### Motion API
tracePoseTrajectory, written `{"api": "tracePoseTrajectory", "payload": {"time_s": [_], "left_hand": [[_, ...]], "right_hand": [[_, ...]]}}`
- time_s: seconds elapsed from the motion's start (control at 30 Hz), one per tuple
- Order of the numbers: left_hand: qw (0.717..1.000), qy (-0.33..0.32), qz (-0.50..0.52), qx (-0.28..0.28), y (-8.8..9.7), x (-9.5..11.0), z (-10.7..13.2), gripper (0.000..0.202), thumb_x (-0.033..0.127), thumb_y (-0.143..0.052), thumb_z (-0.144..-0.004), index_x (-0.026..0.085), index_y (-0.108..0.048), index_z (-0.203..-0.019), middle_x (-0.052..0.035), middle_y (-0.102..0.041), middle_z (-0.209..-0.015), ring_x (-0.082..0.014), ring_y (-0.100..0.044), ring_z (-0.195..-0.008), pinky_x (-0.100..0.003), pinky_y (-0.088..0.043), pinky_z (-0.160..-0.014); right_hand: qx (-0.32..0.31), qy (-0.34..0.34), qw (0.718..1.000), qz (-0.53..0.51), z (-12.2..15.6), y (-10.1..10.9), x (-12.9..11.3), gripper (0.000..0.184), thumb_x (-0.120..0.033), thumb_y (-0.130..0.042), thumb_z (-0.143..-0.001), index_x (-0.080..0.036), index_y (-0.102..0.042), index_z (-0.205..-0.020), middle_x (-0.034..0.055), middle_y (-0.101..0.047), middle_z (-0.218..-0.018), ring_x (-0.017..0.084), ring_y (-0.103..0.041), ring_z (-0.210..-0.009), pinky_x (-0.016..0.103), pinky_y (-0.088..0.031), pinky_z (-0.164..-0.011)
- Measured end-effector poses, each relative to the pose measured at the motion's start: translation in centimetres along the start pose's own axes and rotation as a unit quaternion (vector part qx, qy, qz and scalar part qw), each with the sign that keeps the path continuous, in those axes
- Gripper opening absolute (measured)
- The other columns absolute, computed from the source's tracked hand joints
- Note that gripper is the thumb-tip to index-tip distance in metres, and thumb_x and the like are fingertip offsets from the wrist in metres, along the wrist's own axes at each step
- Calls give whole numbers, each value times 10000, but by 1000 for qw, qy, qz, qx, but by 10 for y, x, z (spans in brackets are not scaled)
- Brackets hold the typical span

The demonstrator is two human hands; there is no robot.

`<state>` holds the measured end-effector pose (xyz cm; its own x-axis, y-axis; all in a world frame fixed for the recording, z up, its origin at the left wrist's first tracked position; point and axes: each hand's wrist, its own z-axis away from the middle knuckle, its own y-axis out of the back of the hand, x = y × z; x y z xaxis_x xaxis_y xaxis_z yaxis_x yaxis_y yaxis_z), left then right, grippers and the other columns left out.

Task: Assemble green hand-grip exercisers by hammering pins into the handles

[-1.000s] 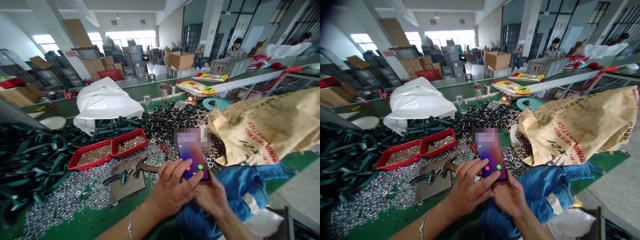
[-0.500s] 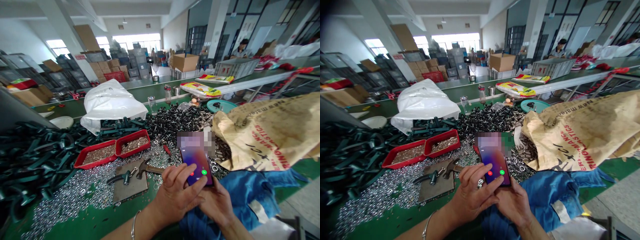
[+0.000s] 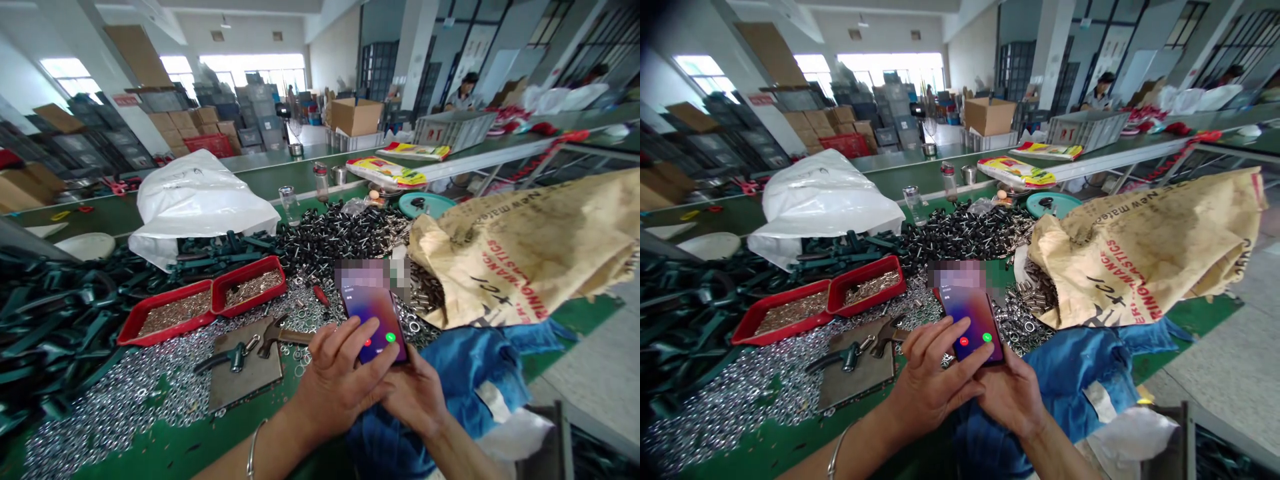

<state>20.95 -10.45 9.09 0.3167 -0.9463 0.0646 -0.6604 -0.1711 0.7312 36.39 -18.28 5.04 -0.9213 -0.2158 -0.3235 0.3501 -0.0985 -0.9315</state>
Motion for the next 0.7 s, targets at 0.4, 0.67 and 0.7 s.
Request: {"api": "tracePoseTrajectory", "payload": {"time_s": [0.4, 0.67, 0.7], "left_hand": [[952, 250, -72, 161, 58, -72, -40, 455, 344, -465, -981, 175, -466, -1404, -145, -312, -1505, -299, -300, -1397, -496, -228, -1145], [975, 219, -24, 16, 22, -44, 9, 429, 283, -516, -961, 194, -462, -1376, -152, -374, -1473, -289, -351, -1363, -496, -276, -1109], [976, 218, -15, -11, 18, -38, 21, 420, 265, -508, -963, 195, -458, -1374, -153, -382, -1467, -284, -353, -1362, -497, -288, -1104]], "right_hand": [[-34, 21, 999, 21, 2, -7, 0, 603, -559, -658, -826, -166, -623, -1282, 127, -619, -1321, 221, -594, -1141, 358, -370, -1068], [22, 64, 997, 40, 20, -23, -1, 669, -551, -828, -643, -238, -671, -1213, 124, -636, -1283, 298, -588, -1140, 472, -385, -1069], [36, 67, 996, 48, 27, -27, -2, 636, -529, -834, -652, -265, -668, -1206, 122, -642, -1264, 305, -584, -1138, 488, -414, -1040]]}}
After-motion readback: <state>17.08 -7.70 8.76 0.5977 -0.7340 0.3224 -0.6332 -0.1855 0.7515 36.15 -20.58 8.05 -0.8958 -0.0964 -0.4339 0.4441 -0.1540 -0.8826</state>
